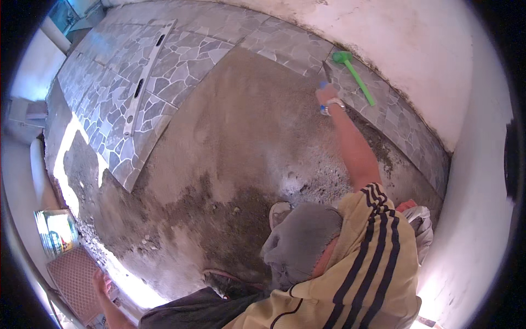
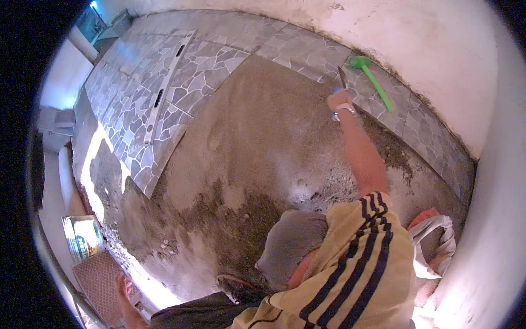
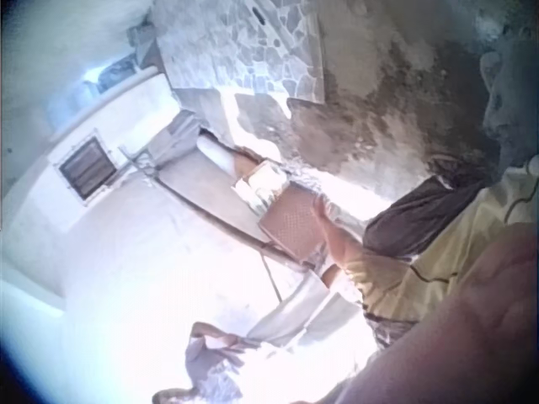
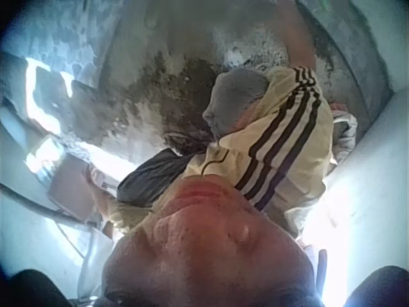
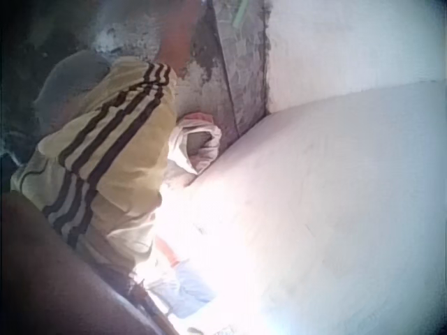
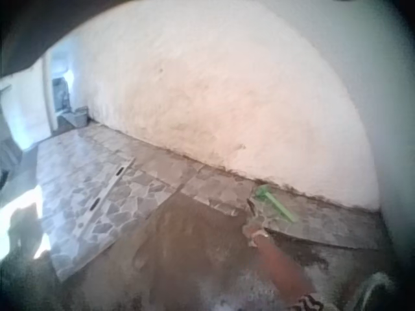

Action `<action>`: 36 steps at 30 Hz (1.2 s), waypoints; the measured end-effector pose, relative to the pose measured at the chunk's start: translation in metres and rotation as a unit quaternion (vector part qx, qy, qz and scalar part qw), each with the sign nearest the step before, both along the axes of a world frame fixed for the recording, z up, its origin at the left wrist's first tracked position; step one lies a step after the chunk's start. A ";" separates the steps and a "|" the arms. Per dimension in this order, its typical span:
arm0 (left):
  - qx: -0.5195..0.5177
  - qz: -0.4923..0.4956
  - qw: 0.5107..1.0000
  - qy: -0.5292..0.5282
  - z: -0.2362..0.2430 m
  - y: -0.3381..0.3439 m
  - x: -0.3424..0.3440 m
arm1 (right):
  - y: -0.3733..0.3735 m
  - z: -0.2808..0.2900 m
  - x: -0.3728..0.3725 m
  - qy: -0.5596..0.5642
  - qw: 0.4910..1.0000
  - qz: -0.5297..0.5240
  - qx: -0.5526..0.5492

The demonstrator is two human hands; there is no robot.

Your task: Leveling wet concrete on a floor using a hand trowel and a bubble level.

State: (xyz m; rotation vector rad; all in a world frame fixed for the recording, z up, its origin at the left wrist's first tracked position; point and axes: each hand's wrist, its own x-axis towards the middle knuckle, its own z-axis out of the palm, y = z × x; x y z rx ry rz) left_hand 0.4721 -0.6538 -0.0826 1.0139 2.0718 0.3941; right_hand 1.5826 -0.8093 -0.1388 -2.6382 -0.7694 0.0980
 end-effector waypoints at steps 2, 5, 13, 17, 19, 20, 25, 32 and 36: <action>-0.020 -0.003 1.000 0.001 -0.010 -0.002 0.005 | -0.014 -0.007 0.005 -0.020 0.997 0.037 -0.059; -0.030 -0.007 1.000 0.006 -0.010 -0.001 0.010 | -0.021 -0.015 -0.004 0.002 0.991 0.102 -0.082; -0.035 -0.024 0.999 0.011 0.004 0.024 0.042 | 0.004 -0.016 0.008 0.050 0.995 0.037 -0.081; -0.030 -0.014 0.999 0.025 0.029 0.025 0.039 | 0.062 -0.010 -0.025 -0.026 0.990 0.119 -0.073; -0.033 -0.010 0.999 0.027 0.032 0.023 0.035 | 0.095 -0.011 -0.031 -0.049 0.987 0.139 -0.060; -0.035 -0.002 0.999 0.028 0.034 0.016 0.029 | 0.114 -0.005 -0.039 -0.044 0.984 0.163 -0.049; -0.042 0.055 0.997 0.025 0.025 -0.027 -0.027 | 0.173 -0.017 -0.047 0.039 0.974 0.216 0.061; -0.113 0.007 0.991 0.067 0.046 -0.065 -0.039 | 0.239 0.007 -0.080 0.108 0.955 0.269 -0.054; -0.088 0.014 0.991 0.101 0.056 -0.056 -0.004 | 0.249 -0.016 -0.055 0.055 0.955 0.288 -0.050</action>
